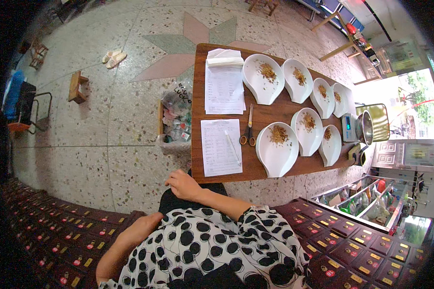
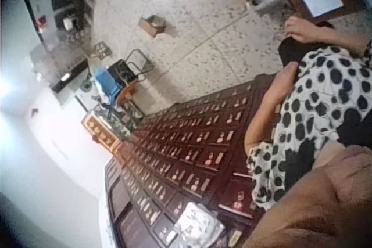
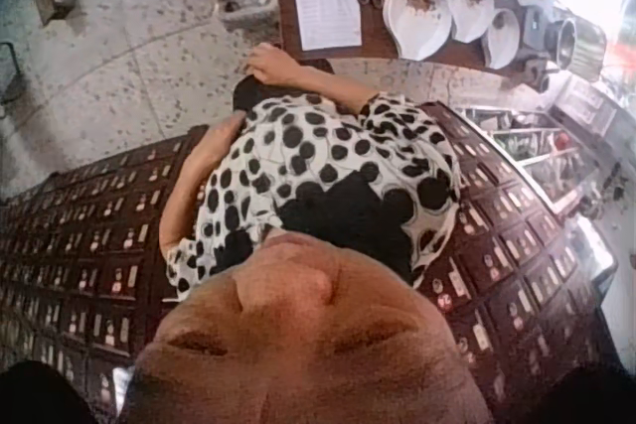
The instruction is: The person arranges dried herbs in white paper cones on a table, then retrieves small packets from a wooden cabinet and places them into the cones. They also pour a granular substance from a green bag into a metal bowl on a scale and write on a document.
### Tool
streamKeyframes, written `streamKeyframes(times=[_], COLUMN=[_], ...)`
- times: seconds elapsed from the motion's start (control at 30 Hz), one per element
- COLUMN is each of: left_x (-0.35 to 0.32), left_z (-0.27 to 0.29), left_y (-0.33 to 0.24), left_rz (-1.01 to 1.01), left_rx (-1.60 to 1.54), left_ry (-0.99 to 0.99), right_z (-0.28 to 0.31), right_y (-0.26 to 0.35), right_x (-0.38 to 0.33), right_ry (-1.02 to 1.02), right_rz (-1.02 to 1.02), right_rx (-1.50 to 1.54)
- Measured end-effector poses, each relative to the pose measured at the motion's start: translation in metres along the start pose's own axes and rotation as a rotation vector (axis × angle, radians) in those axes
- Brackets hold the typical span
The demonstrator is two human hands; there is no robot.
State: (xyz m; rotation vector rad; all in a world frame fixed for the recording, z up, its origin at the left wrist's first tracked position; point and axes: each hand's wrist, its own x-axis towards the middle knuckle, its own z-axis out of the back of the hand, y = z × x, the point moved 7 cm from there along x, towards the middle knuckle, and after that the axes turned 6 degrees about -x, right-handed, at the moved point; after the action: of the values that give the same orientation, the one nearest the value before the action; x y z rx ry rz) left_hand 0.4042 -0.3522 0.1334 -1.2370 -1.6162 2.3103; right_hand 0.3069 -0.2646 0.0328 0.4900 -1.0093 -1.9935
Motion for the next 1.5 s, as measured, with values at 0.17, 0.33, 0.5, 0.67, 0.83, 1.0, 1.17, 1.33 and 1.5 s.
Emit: streamKeyframes(times=[0.17, 0.33, 0.5, 0.67, 0.83, 1.0, 1.17, 1.33, 1.5], left_x=[0.004, 0.027, 0.035, 0.022, 0.004, -0.012, -0.014, -0.008, 0.0], left_z=[0.017, 0.007, -0.004, 0.021, 0.042, 0.053, 0.055, 0.04, 0.033], left_y=[-0.016, -0.003, 0.002, -0.014, 0.0, 0.021, 0.012, 0.016, 0.027], left_rz=[-0.033, -0.096, -0.105, -0.107, -0.135, -0.215, -0.196, -0.065, 0.077], left_rx=[0.124, 0.495, 0.681, 0.298, 0.121, 0.095, 0.372, 0.655, 0.63], left_ry=[-0.032, -0.129, -0.125, -0.003, 0.06, 0.147, 0.14, 0.013, -0.101], right_z=[0.008, 0.028, 0.03, 0.015, -0.007, -0.019, -0.031, -0.043, -0.037], right_y=[0.0, -0.011, -0.022, -0.018, -0.01, 0.009, 0.026, 0.025, 0.019], right_x=[0.032, 0.053, 0.047, 0.038, 0.043, 0.064, 0.065, 0.058, 0.062], right_ry=[0.03, -0.051, 0.0, -0.019, 0.055, -0.017, -0.07, 0.006, 0.013], right_rz=[0.124, 0.182, 0.1, 0.095, 0.015, -0.008, 0.006, 0.007, 0.065], right_rx=[-0.019, -0.011, 0.029, 0.055, 0.01, 0.009, 0.032, 0.034, 0.05])
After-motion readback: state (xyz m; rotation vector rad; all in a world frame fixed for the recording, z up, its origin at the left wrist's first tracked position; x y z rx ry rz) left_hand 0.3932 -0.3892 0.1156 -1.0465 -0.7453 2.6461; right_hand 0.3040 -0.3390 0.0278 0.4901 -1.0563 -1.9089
